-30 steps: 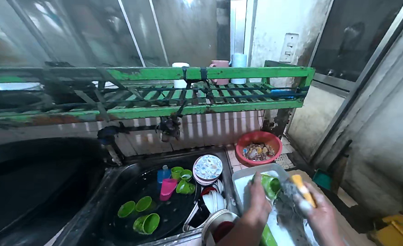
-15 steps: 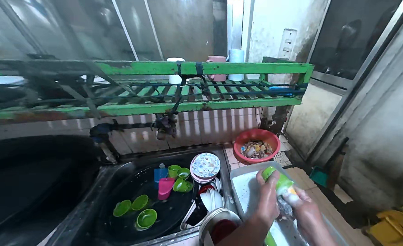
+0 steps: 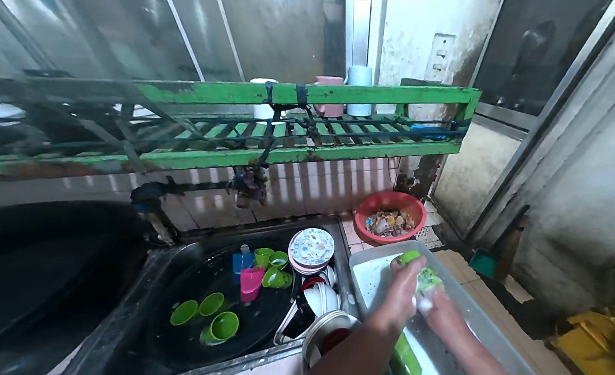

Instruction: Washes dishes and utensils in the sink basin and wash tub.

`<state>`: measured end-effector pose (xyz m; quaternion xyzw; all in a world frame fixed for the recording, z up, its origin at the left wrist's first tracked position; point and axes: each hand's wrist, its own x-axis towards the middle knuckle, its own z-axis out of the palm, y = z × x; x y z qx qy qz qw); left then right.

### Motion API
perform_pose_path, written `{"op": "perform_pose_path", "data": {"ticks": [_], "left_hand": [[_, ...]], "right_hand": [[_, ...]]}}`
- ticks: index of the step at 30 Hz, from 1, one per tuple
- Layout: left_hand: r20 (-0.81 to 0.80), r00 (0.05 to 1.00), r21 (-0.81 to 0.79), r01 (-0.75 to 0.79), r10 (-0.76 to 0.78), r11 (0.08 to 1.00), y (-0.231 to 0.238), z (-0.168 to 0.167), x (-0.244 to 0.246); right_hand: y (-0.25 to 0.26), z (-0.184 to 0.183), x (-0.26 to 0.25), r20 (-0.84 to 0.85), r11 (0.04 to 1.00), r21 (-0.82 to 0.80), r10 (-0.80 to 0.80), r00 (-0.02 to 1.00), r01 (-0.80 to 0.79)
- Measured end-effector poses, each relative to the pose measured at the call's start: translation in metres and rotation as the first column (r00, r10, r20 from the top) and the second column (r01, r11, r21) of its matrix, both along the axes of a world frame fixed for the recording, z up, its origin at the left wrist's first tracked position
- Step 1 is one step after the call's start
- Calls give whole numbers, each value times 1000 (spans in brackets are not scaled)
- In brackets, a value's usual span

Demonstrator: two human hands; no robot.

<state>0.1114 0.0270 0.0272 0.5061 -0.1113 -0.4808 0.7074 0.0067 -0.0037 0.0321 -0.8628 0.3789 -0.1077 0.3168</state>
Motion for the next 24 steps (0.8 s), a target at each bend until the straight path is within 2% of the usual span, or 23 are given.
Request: {"op": "perform_pose_path", "data": {"ticks": [1,2,4,5,7,9,10,11,13,14,15,17,18,21,22,24], "left_hand": [[17,999,24,-42,42,999,-1,-2,-3],[21,997,37,-79,78,996,-2,-5,-4],[62,990,34,-129,126,991,0,-11,5],[110,984,22,-145,142,989,1,-13,12],[234,968,29,-105,95,994,4,-9,33],[446,892,123,18,-72,992,10,1,42],[576,796,207,77,-185,975,13,6,37],[684,660,311,120,-309,943,16,12,25],[778,349,510,135,-522,850,22,24,-4],[777,238,573,116,-583,811,22,28,-17],[778,171,594,109,-604,797,23,29,-24],[784,106,603,108,-612,791,25,29,-27],[781,112,606,102,-614,789,27,29,-23],[763,161,624,65,-625,779,27,30,-5],[767,140,624,64,-626,779,27,29,-1],[803,95,581,95,-588,808,32,28,-4]], "right_hand": [[-1,-5,-6,-131,979,-164,102,986,-123],[-2,-9,-11,-206,940,-260,170,964,-221],[-5,-17,-22,-187,843,-420,283,941,-337],[-8,-21,-30,-159,825,-439,319,934,-357],[-15,-25,-48,7,900,-364,260,966,-240],[-22,-17,-57,271,991,-126,4,963,32],[-25,-8,-55,361,990,32,-136,923,134],[-25,3,-50,404,972,155,-227,886,179],[-22,20,-34,409,962,202,-255,876,185],[-26,23,-27,388,959,213,-257,885,185],[-32,24,-23,371,943,264,-294,881,203],[-41,20,-17,332,904,346,-368,868,251],[-37,20,-15,293,905,320,-375,880,279],[2,24,-13,288,959,52,-282,915,279],[10,23,-12,319,961,17,-267,910,276],[5,22,-10,364,949,88,-314,877,304]]}}
